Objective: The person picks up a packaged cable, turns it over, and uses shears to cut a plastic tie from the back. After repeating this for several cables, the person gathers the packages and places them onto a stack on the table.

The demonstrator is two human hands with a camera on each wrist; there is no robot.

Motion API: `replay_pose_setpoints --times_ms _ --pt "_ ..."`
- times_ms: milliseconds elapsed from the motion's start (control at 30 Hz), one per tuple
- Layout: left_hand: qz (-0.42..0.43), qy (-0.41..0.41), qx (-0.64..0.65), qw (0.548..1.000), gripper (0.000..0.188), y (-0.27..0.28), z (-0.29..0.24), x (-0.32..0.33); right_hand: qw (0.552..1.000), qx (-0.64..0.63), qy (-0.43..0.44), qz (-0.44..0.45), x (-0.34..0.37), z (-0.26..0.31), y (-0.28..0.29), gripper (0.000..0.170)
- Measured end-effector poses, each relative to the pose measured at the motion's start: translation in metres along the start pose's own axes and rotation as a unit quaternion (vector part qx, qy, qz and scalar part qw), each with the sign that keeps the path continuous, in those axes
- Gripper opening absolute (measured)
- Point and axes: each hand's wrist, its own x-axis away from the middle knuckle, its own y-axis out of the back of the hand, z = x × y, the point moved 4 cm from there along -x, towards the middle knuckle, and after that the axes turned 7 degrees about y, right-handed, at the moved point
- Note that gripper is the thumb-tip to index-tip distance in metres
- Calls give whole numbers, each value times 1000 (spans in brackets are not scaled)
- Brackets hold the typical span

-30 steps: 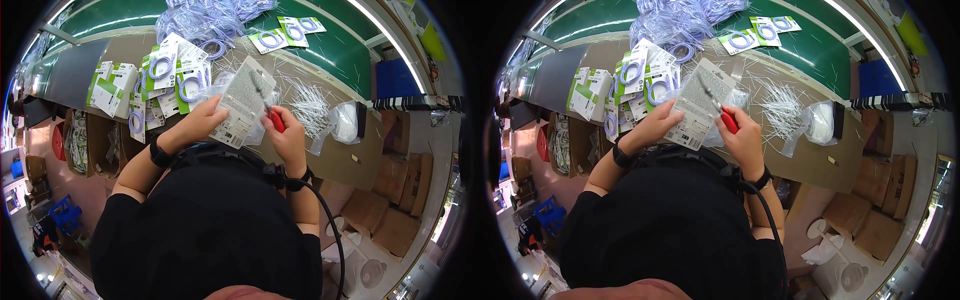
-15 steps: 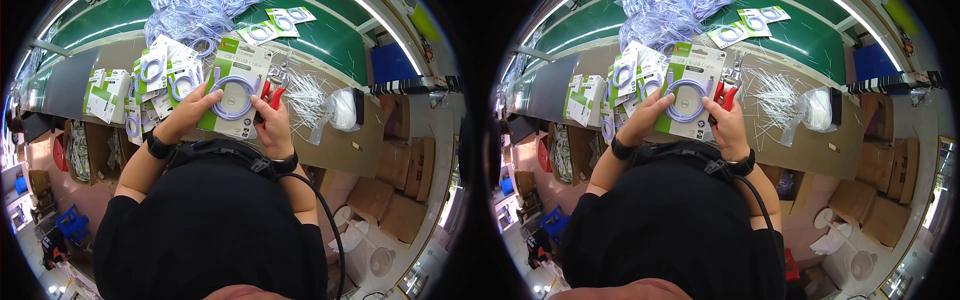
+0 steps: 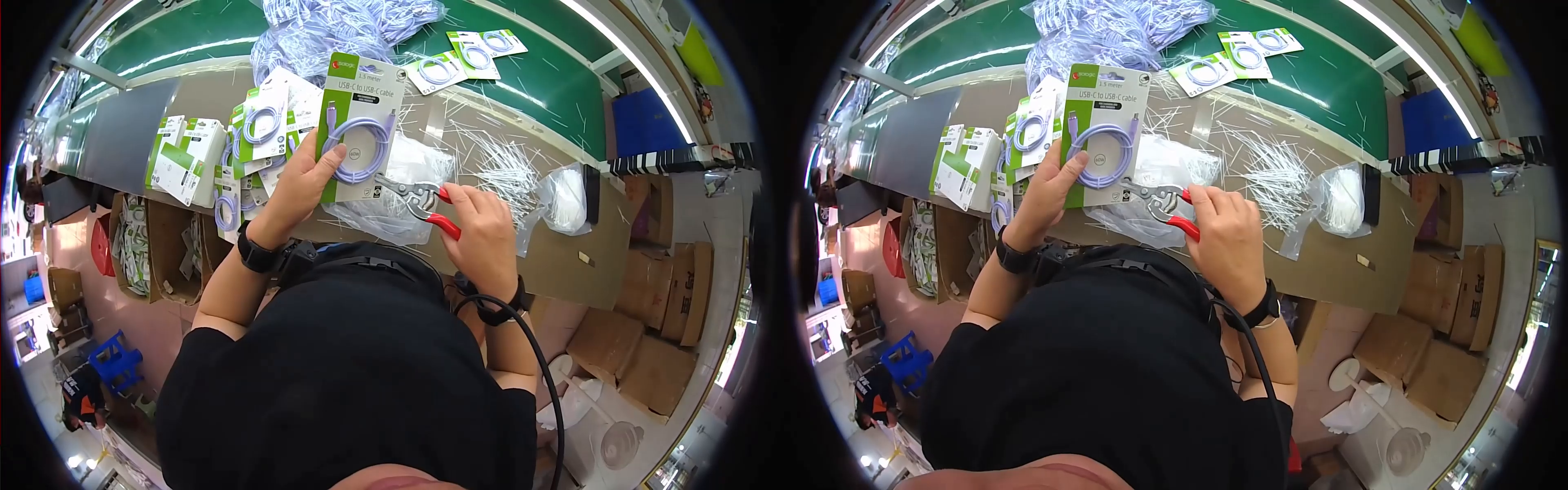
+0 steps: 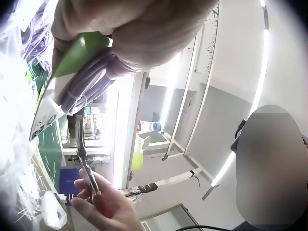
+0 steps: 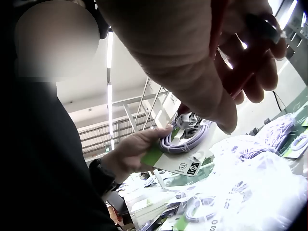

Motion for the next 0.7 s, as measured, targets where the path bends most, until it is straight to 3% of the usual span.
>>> replay_pose_setpoints --times_ms 167,267,400,433,467,500,533,700 --pt "-10 -80 -188 979 35 -7 -9 9 1000 24 -1 5 -3 4 -3 45" --pt "-33 -119 -265 956 34 -10 -10 13 989 139 32 32 -5 10 -3 45" --pt "-31 -113 -296 948 35 -10 -2 11 996 -4 23 87 -6 0 -5 45" --pt "-13 -68 -152 986 36 -9 1 6 996 -3 22 86 -6 0 -6 45" --pt "4 -23 -3 1000 37 -9 5 2 996 -84 -7 33 -8 -1 -5 44" --pt "20 21 147 989 37 -9 8 -1 986 -164 -33 -18 -10 -2 -6 43" --pt "18 19 149 988 37 -9 8 0 966 -242 -61 -69 -11 -3 -6 42" --pt "63 49 196 977 41 -23 13 0 968 -215 -5 -131 -29 16 -19 40"
